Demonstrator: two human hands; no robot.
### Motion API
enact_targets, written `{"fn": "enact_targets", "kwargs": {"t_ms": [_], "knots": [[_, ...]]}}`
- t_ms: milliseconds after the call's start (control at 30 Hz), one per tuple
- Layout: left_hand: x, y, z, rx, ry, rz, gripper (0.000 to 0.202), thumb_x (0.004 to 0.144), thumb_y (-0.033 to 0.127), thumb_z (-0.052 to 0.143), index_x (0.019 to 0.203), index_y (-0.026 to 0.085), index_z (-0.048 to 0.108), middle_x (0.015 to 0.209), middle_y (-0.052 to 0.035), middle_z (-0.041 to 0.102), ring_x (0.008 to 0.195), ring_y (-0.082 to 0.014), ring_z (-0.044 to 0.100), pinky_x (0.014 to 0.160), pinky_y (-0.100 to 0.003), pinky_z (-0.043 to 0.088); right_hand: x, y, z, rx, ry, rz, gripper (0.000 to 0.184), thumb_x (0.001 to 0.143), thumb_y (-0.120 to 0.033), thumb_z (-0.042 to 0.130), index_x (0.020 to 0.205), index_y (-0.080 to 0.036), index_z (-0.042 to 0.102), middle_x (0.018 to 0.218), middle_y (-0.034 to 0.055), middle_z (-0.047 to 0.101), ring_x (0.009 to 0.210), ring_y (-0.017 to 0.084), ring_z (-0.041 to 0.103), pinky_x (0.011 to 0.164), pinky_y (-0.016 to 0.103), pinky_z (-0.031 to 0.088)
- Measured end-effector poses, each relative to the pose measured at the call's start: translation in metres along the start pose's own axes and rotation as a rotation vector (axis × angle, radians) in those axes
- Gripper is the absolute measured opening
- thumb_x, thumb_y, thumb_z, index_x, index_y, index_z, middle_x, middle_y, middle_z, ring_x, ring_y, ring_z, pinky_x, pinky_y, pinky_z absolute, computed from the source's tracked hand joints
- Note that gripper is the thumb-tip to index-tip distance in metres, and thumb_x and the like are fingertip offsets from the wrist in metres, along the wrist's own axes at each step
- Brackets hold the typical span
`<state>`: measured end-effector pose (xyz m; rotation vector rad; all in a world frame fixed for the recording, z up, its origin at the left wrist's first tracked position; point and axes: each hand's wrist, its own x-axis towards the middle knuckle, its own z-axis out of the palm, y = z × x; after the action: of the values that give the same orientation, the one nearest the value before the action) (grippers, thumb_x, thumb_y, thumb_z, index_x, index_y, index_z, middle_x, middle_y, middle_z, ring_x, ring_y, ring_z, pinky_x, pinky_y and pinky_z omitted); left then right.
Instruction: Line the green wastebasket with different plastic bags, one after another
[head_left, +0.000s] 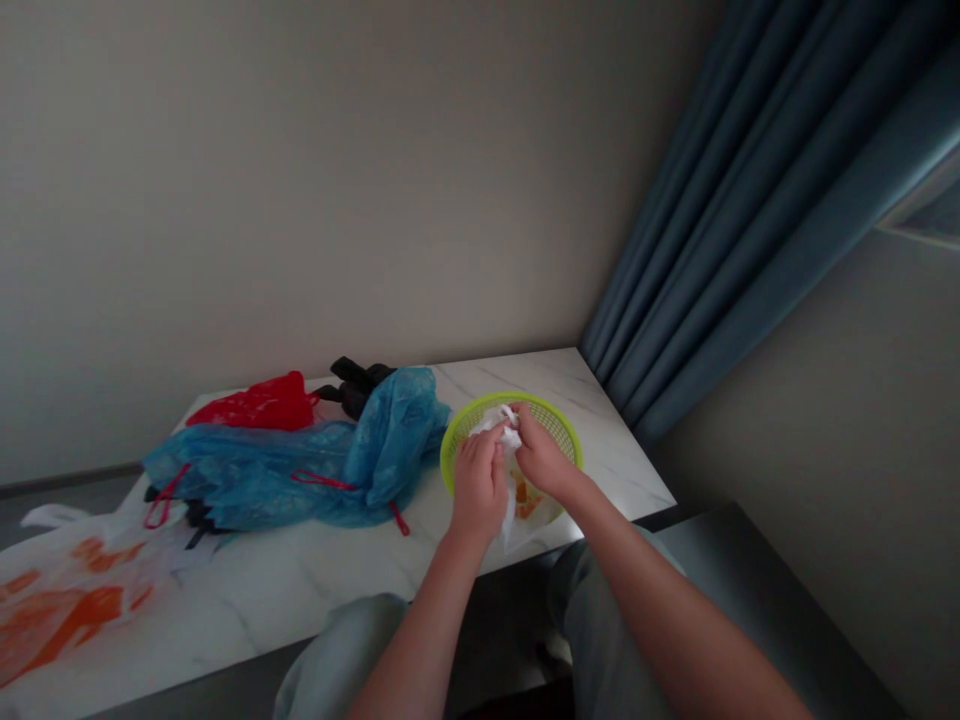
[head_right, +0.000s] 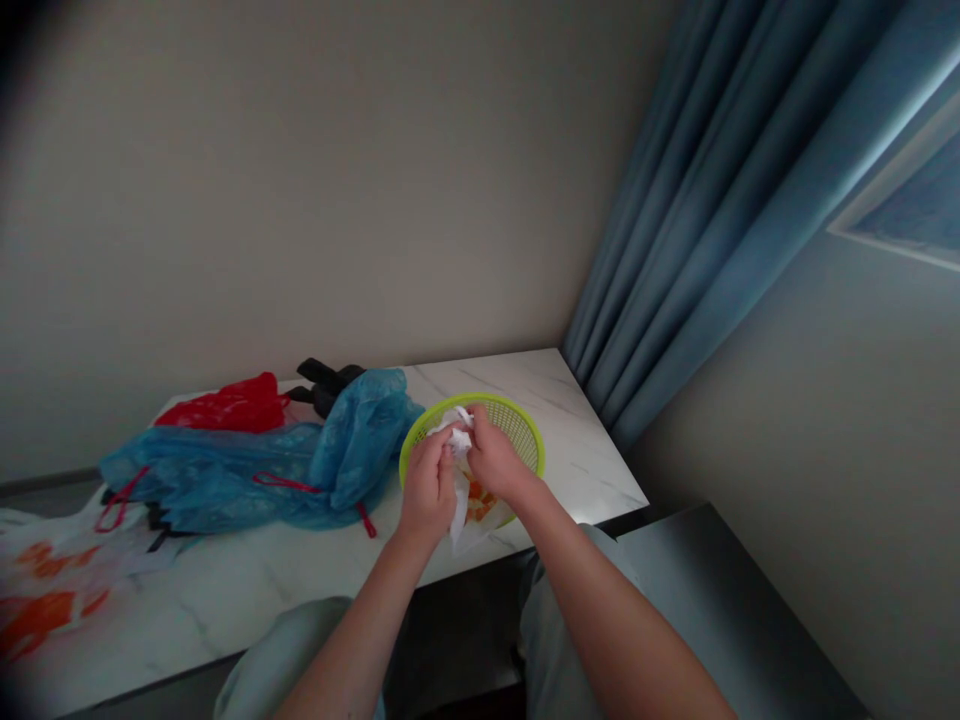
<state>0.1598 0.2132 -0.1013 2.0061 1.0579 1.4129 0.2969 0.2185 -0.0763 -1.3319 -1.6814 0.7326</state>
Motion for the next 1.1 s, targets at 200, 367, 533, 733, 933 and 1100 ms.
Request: {"fn": "enact_targets", "kwargs": {"t_ms": [200,367,533,733,933,1100], "knots": [[0.002,-0.001,-0.005,-0.033,0.024,0.025,0.044,0.098,0.021,0.043,0.138,0.032,0.058,0.113,-0.0095,0.064,0.108,-0.0243,0.060,0.096,-0.043,0.047,-0.003,-0.012,-0.002,0.015,-0.112,-0.098,0.024,0.090,-0.021,0.044,0.103,-0.021,0.064,0.105,0.0078,0.070,0.096,0.023,0.063,0.091,0.037,0.047],[0.004,-0.004,-0.007,-0.003,0.107,0.042,0.046,0.095,0.019,0.050,0.139,0.031,0.056,0.109,-0.0068,0.055,0.103,-0.0211,0.057,0.092,-0.039,0.049,-0.007,-0.015,-0.001,0.095,-0.251,-0.201,0.036,0.086,-0.017,0.049,0.119,-0.022,0.064,0.119,0.0068,0.067,0.108,0.024,0.061,0.101,0.040,0.044],[0.008,-0.006,-0.009,-0.019,0.140,-0.084,0.036,0.089,0.019,0.061,0.125,0.026,0.060,0.110,-0.0061,0.052,0.095,-0.0188,0.057,0.086,-0.034,0.050,-0.007,-0.022,-0.003,0.218,-0.224,-0.162,0.034,0.101,-0.034,0.042,0.128,-0.026,0.061,0.125,0.0055,0.066,0.116,0.022,0.059,0.108,0.039,0.040],[0.014,-0.001,-0.008,-0.083,0.190,-0.108,0.007,0.088,0.024,0.063,0.089,0.021,0.056,0.098,-0.0038,0.055,0.093,-0.0183,0.055,0.084,-0.031,0.047,-0.002,-0.013,0.002,0.188,-0.055,-0.081,0.032,0.103,-0.040,0.039,0.102,-0.022,0.065,0.095,0.0033,0.067,0.089,0.018,0.061,0.083,0.031,0.046],[0.010,0.002,-0.004,-0.215,0.039,-0.128,0.011,0.094,0.030,0.056,0.087,0.021,0.057,0.086,-0.0011,0.060,0.084,-0.0162,0.057,0.080,-0.030,0.046,0.004,0.000,0.007,0.128,0.109,-0.009,0.028,0.100,-0.038,0.043,0.080,-0.022,0.054,0.073,-0.0007,0.057,0.069,0.016,0.051,0.065,0.028,0.038],[0.007,0.002,0.000,-0.276,0.103,-0.240,0.018,0.091,0.033,0.061,0.103,0.022,0.054,0.096,-0.0038,0.062,0.087,-0.0167,0.061,0.082,-0.031,0.050,0.005,-0.003,0.005,0.093,0.103,-0.015,0.026,0.099,-0.037,0.044,0.081,-0.022,0.054,0.073,-0.0003,0.057,0.069,0.016,0.050,0.064,0.028,0.038]]}}
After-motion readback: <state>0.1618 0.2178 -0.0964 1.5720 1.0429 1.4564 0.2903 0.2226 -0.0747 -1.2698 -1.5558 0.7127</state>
